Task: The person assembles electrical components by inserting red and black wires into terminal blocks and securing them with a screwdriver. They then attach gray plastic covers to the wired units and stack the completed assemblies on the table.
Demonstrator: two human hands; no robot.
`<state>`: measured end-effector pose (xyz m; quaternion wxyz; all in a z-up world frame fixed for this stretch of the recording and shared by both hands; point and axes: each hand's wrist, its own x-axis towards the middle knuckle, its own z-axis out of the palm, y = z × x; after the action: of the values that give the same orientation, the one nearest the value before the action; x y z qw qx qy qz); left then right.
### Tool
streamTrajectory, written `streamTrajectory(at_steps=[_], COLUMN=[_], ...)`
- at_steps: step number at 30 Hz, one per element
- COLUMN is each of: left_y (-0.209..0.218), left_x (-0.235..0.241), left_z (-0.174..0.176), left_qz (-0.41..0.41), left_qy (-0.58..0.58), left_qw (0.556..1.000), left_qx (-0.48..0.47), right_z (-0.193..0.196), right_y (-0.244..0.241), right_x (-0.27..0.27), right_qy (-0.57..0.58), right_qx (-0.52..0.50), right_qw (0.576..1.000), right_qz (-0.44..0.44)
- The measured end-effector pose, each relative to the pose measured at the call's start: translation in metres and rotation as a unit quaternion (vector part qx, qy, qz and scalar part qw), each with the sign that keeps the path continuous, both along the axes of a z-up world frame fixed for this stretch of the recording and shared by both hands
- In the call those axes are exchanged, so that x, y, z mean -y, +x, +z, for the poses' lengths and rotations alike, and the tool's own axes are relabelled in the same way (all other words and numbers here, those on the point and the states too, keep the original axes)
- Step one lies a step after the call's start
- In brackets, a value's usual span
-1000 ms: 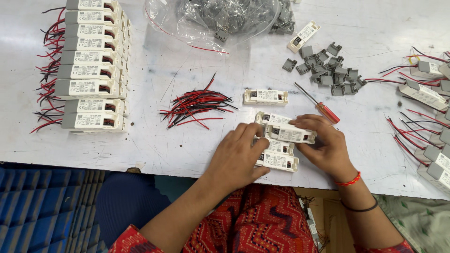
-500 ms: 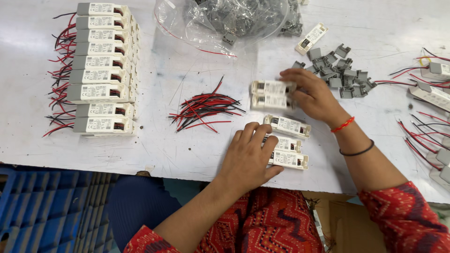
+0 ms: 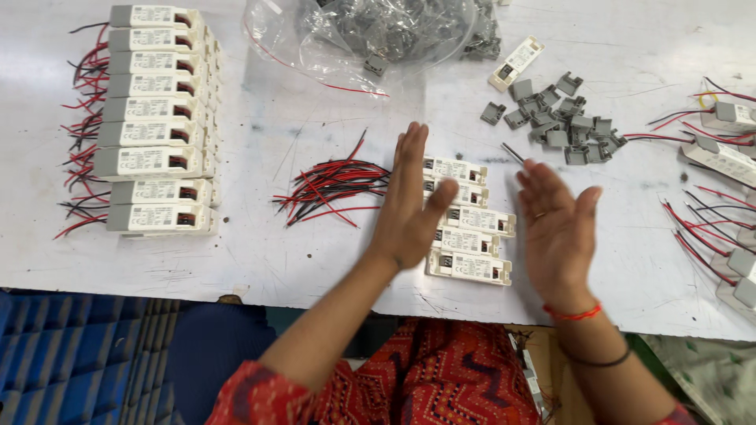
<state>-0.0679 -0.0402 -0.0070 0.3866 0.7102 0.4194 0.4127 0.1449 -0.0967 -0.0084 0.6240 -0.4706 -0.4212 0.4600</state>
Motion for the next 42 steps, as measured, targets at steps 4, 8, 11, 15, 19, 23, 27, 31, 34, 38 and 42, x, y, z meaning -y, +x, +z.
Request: streamTrajectory(at_steps=[4,8,11,15,19,23,27,31,34,38,42], left_y=[0.024,0.034,0.038,0.036,0.032,0.025,-0.018,-0.062,-0.065,-0.041,-0.018], left_x=[-0.006,0.03,0.042,0.042,0.046,0.04,0.025,0.028,0.035,0.061,0.085], left_z=[-0.01,-0.017,-0.014,-0.012,-0.006,0.019,0.052,0.066,0.059,0.038,0.02], left_qz=[-0.024,0.006,0.024,0.01,-0.001,0.004,0.034,0.074,0.097,0.1,0.046], left_qy=[0.058,0.164,0.157,0.155,0.149,0.08,0.025,-0.112,-0.19,-0.218,-0.243], left_qw=[0.985,0.943,0.94,0.942,0.946,0.965,0.993,0.99,0.966,0.942,0.938], left_qx=[-0.162,-0.289,-0.301,-0.297,-0.286,-0.249,-0.112,0.046,0.145,0.233,0.241], right_z=[-0.009,-0.004,0.0,0.003,0.019,0.023,0.016,0.018,0.036,0.058,0.045], right_y=[-0.02,-0.026,-0.024,0.001,0.062,0.101,0.114,0.114,0.104,0.077,0.027], right_x=[-0.001,-0.007,-0.004,-0.018,-0.099,-0.197,-0.257,-0.279,-0.27,-0.209,-0.138], right_qy=[0.002,-0.02,-0.04,-0.013,0.017,0.112,0.201,0.001,0.021,0.15,0.195], right_qx=[-0.033,-0.003,-0.034,0.037,0.255,0.585,0.74,0.731,0.769,0.713,0.622], right_qw=[0.999,0.998,0.995,0.997,0.967,0.801,0.627,0.664,0.626,0.671,0.715], right_qz=[0.026,0.065,0.079,0.065,-0.003,0.052,0.137,0.155,0.131,0.135,0.254])
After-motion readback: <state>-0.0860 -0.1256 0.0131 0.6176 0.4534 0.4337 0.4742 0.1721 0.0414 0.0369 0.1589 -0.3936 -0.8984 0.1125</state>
